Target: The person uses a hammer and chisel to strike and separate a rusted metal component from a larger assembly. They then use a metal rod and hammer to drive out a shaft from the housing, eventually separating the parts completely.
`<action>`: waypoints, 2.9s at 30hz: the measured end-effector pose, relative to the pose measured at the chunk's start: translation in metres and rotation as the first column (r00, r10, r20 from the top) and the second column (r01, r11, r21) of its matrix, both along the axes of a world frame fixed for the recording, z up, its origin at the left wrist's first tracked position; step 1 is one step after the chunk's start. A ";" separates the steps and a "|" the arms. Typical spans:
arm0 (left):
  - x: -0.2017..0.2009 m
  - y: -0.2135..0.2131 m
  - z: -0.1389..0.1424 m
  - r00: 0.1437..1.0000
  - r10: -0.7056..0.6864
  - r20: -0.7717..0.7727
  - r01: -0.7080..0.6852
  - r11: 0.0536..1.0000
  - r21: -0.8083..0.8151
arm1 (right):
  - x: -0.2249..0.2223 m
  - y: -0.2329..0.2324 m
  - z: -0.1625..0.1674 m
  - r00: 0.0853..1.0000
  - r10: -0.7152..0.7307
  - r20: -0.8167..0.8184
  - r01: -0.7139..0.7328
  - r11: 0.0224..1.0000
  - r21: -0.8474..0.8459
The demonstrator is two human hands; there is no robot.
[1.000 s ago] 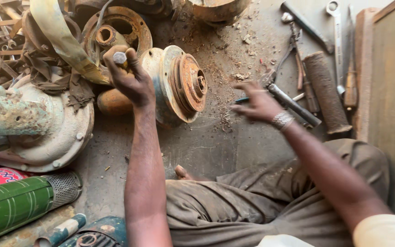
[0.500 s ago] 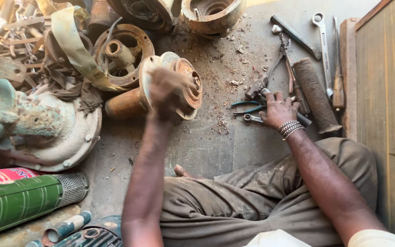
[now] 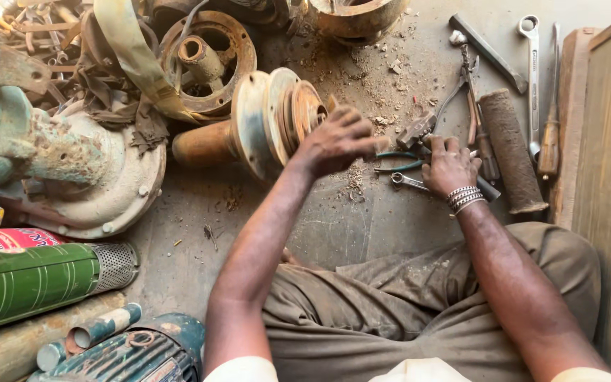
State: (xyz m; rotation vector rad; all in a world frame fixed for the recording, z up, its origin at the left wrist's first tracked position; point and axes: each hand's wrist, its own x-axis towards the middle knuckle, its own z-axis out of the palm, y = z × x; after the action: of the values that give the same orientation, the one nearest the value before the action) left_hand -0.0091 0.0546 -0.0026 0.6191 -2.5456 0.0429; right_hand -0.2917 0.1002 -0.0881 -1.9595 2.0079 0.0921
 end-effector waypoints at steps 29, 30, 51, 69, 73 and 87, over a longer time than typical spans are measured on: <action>0.031 -0.060 0.021 0.842 0.071 -0.535 0.303 0.758 0.578 | 0.013 -0.019 0.002 0.999 0.003 0.032 0.000 0.994 -0.110; 0.031 -0.059 0.023 0.841 0.068 -0.537 0.313 0.747 0.586 | 0.014 -0.020 0.002 1.000 0.005 0.024 -0.002 0.995 -0.102; 0.016 -0.054 0.034 0.936 0.045 -0.350 0.194 0.763 0.616 | 0.020 0.031 0.128 0.176 0.085 0.981 0.153 0.982 -0.112; 0.027 -0.060 0.023 0.764 0.131 -0.631 0.374 0.708 0.599 | 0.045 0.041 0.196 0.237 0.072 0.969 -0.008 0.997 -0.072; 0.027 -0.060 0.023 0.746 0.199 -0.635 0.358 0.685 0.635 | 0.054 0.050 0.204 0.188 0.039 0.981 -0.011 0.999 -0.037; 0.013 -0.064 0.012 0.934 0.020 -0.357 0.223 0.748 0.625 | 0.012 0.062 0.212 0.089 0.020 0.996 0.165 0.986 -0.035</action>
State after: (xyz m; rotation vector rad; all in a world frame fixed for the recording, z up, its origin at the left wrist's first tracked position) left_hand 0.0039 -0.0094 0.0090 0.6593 -2.1967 -0.9683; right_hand -0.2793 0.1624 0.1241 -1.1927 1.0457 -1.1741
